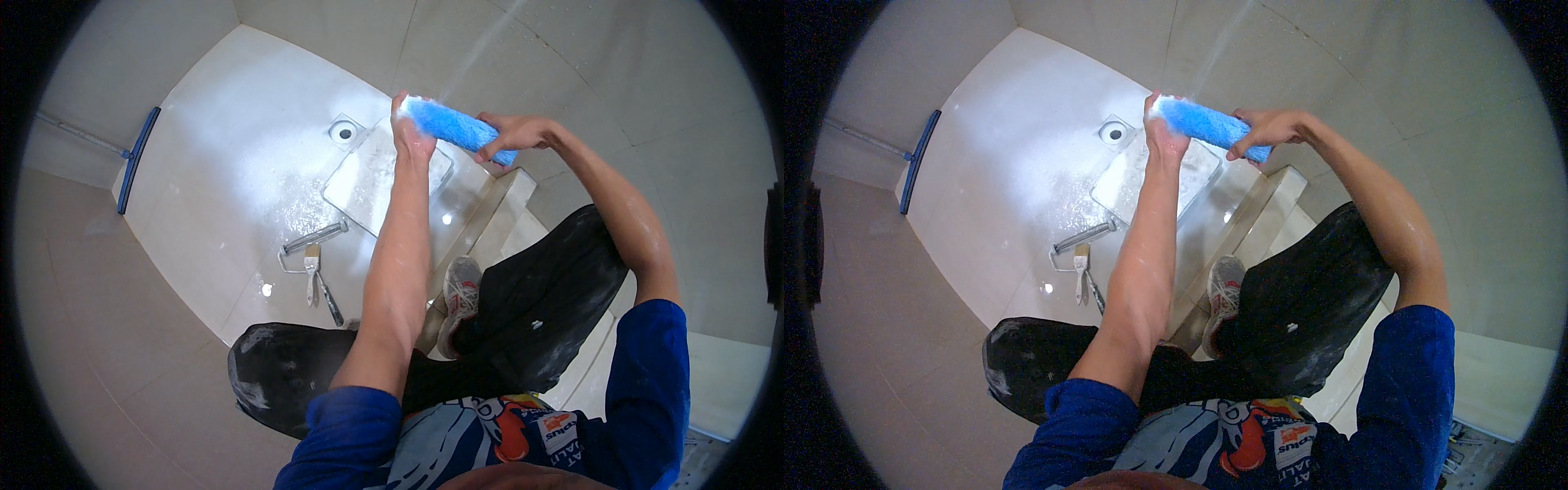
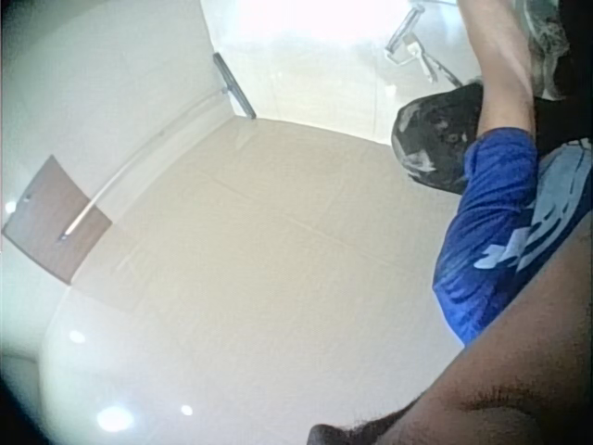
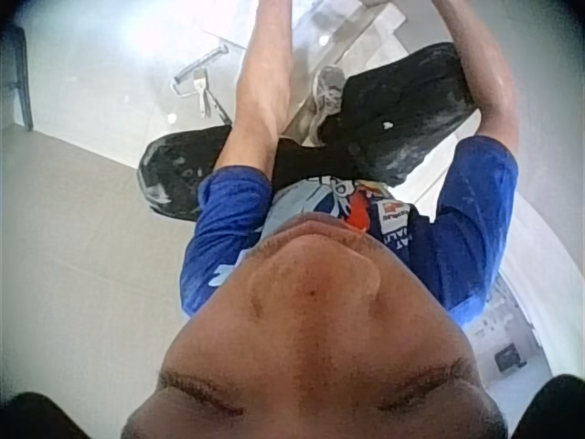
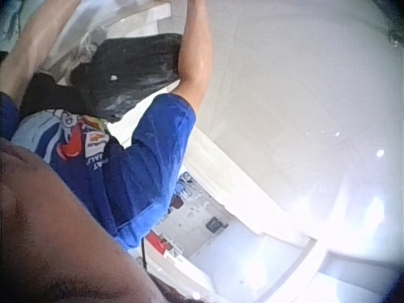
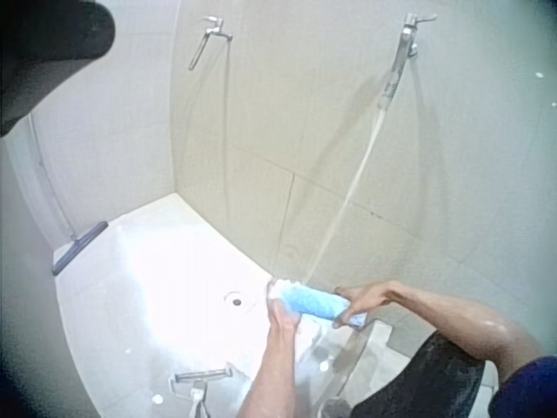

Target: The person washes a blue paint roller and a plastic paint tray under a stream of water in a floor-level drain area, using their hands to squeeze and rinse the roller.

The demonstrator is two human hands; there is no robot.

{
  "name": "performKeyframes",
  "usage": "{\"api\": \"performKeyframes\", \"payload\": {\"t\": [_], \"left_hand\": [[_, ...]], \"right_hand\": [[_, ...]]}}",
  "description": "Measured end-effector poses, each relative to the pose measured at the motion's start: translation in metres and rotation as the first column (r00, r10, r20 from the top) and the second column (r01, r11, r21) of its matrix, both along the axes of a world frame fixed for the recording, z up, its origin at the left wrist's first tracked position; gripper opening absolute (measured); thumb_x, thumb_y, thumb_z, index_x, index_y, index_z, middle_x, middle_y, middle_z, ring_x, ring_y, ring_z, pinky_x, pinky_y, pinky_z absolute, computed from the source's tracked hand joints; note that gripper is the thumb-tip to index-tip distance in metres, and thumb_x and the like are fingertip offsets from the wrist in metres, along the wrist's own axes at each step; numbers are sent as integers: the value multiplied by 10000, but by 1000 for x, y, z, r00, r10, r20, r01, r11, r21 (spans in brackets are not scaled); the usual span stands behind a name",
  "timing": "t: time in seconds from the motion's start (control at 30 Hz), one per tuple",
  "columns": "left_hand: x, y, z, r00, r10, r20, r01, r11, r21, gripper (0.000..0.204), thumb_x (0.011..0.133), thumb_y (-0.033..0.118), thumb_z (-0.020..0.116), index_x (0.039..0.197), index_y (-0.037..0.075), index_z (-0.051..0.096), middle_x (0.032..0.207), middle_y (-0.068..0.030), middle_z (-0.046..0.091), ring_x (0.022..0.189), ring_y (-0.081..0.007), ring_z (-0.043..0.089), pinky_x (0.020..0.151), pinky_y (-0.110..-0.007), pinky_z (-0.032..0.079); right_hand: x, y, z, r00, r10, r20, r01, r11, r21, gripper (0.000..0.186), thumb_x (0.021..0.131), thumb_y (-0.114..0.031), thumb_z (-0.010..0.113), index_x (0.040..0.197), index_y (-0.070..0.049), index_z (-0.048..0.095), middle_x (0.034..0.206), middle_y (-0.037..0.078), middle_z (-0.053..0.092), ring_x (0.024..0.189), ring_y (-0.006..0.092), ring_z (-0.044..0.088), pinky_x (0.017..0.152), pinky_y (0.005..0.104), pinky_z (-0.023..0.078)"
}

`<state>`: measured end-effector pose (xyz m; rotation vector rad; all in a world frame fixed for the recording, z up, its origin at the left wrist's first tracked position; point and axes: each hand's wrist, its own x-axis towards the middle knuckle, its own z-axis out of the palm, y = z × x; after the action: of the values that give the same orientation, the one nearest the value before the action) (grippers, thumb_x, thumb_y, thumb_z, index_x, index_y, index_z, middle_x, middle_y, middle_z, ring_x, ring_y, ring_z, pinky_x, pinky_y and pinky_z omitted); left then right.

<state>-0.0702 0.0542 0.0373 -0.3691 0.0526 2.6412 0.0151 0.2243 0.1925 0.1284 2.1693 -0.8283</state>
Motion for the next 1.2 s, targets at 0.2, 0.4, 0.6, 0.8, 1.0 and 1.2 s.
{"api": "performKeyframes", "payload": {"t": [0.2,0.4,0.6,0.8,1.0,1.2], "left_hand": [[-17,12,-17,969,37,246,46,945,-324,199,952,258,611,997,64,608,869,-99,618,735,-269,633,659,-443,545],[-15,33,-13,876,219,430,23,871,-490,252,949,231,638,1053,3,612,938,-139,657,779,-306,665,696,-476,561],[-20,35,-32,947,129,294,1,914,-405,490,975,413,651,1159,-28,543,1000,-184,666,844,-350,685,755,-505,578],[6,23,-29,987,24,159,-6,994,-113,768,984,737,405,1207,8,500,1205,-211,597,1091,-373,626,994,-564,502],[14,6,-8,983,35,181,-53,994,94,863,995,775,232,1243,-11,490,1266,-202,564,1222,-388,559,1120,-614,410],[21,-2,2,986,51,161,-64,995,79,841,1005,754,241,1247,-8,499,1267,-204,562,1255,-382,530,1127,-613,410]], "right_hand": [[-9,-9,-28,970,222,-99,-190,947,260,639,759,-237,808,1303,9,581,1048,196,711,956,336,695,919,452,535],[8,-15,-35,910,328,-253,-191,875,444,558,783,-169,788,1265,15,575,1053,285,712,1002,436,689,896,488,550],[7,-38,-9,847,443,-293,-130,708,694,579,797,-136,815,1290,-14,538,998,264,716,985,442,699,839,516,567],[0,-20,17,813,519,-265,-199,675,710,635,762,-198,862,1284,-36,539,1059,261,710,1046,445,686,878,528,549],[-5,-11,14,889,446,-100,-314,754,578,776,758,-342,898,1350,-85,467,1143,217,684,1108,404,652,959,524,513],[-6,-17,19,923,383,-33,-308,787,535,825,749,-375,905,1375,-94,447,1181,209,672,1119,388,639,967,512,508]]}}
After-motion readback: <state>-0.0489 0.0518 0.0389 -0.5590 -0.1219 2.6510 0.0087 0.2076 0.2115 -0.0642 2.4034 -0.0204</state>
